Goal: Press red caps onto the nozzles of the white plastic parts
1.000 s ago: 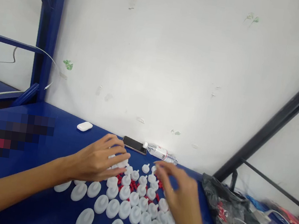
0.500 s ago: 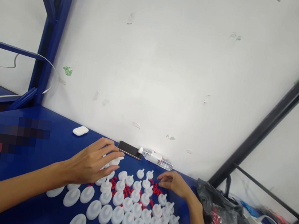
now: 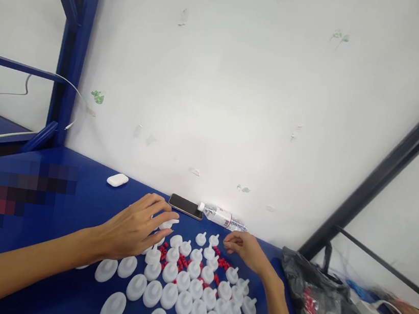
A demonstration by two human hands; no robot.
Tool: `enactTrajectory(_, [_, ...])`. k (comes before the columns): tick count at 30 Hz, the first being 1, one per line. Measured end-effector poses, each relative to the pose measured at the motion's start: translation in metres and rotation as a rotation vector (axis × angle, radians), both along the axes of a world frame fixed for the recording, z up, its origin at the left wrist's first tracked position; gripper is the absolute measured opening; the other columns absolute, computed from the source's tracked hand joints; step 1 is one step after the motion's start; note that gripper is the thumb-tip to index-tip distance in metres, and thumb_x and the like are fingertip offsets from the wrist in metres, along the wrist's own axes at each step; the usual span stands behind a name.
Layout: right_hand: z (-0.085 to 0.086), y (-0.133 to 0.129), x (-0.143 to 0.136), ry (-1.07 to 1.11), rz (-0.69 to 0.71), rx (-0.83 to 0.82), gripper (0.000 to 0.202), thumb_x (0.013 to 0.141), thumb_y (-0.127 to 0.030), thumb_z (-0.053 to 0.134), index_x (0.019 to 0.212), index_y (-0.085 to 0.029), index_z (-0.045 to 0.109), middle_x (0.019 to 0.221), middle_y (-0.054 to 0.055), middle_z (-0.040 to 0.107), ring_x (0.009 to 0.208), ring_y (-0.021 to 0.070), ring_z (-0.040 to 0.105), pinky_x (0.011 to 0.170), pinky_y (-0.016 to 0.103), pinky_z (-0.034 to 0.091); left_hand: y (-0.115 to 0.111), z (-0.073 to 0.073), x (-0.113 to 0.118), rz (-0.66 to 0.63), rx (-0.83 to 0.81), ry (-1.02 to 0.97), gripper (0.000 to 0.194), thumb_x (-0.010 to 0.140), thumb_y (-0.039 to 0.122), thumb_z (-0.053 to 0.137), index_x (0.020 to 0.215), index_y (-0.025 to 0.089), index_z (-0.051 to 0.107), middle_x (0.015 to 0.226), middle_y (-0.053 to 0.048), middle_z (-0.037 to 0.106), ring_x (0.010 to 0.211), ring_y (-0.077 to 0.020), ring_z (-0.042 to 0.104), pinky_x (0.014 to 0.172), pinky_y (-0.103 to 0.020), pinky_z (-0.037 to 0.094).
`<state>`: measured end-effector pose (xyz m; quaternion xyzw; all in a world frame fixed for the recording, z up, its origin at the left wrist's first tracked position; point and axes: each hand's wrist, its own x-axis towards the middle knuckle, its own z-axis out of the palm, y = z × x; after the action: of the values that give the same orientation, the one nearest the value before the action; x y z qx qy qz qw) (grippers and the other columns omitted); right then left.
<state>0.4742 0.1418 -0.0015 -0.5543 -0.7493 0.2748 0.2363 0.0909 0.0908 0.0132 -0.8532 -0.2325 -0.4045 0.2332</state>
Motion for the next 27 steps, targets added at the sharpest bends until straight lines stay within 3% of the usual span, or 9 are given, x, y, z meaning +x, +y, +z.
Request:
enactTrajectory(6, [0.029,-0.013,-0.020,0.145,-0.066,0.172,0.027,0.089,-0.043,0.071,0.096,-0.017,0.074,0.090,0.006,0.076,0.079,0.0227,0.072,0.079,0.036,0.054,0.001,0.001,0.000,0.040,0.006,0.004,0.032,0.098,0.024,0.063,0.126,0.010,0.060,0.106,-0.012,0.066,0.100,-0.0276,0.057,0.085,-0.044,0.053])
enactTrajectory(11, [0.048,-0.039,-0.062,0.281,0.025,0.195,0.029,0.090,-0.048,0.071,0.100,-0.021,0.075,0.098,0.006,0.077,0.085,0.0218,0.071,0.081,0.034,0.055,0.003,0.001,0.000,0.036,0.002,-0.002,0.026,0.100,0.026,0.061,0.122,0.013,0.061,0.110,-0.011,0.066,0.106,-0.0282,0.057,0.088,-0.044,0.051])
enactTrajectory(14, [0.048,-0.051,-0.089,0.359,0.116,0.138,0.028,0.088,-0.046,0.075,0.101,-0.021,0.075,0.091,0.005,0.077,0.081,0.0199,0.071,0.076,0.031,0.056,0.004,-0.003,0.003,0.023,0.021,0.011,0.026,0.103,0.027,0.056,0.124,0.013,0.059,0.109,-0.011,0.069,0.110,-0.0288,0.057,0.091,-0.044,0.049])
enactTrajectory(19, [0.040,-0.060,-0.118,0.444,0.235,0.035,0.029,0.085,-0.043,0.080,0.103,-0.020,0.075,0.086,0.004,0.077,0.073,0.0164,0.071,0.071,0.027,0.055,0.002,-0.008,0.008,0.051,0.014,0.037,0.027,0.102,0.028,0.057,0.125,0.015,0.058,0.103,-0.008,0.070,0.097,-0.0274,0.059,0.080,-0.042,0.047])
enactTrajectory(27, [0.033,-0.066,-0.131,0.508,0.228,0.057,0.024,0.084,-0.039,0.082,0.098,-0.020,0.076,0.077,0.001,0.074,0.068,0.0135,0.068,0.066,0.023,0.051,-0.004,-0.011,0.011,0.034,-0.013,0.083,0.029,0.098,0.026,0.063,0.125,0.016,0.057,0.104,-0.007,0.069,0.094,-0.0260,0.059,0.080,-0.041,0.047])
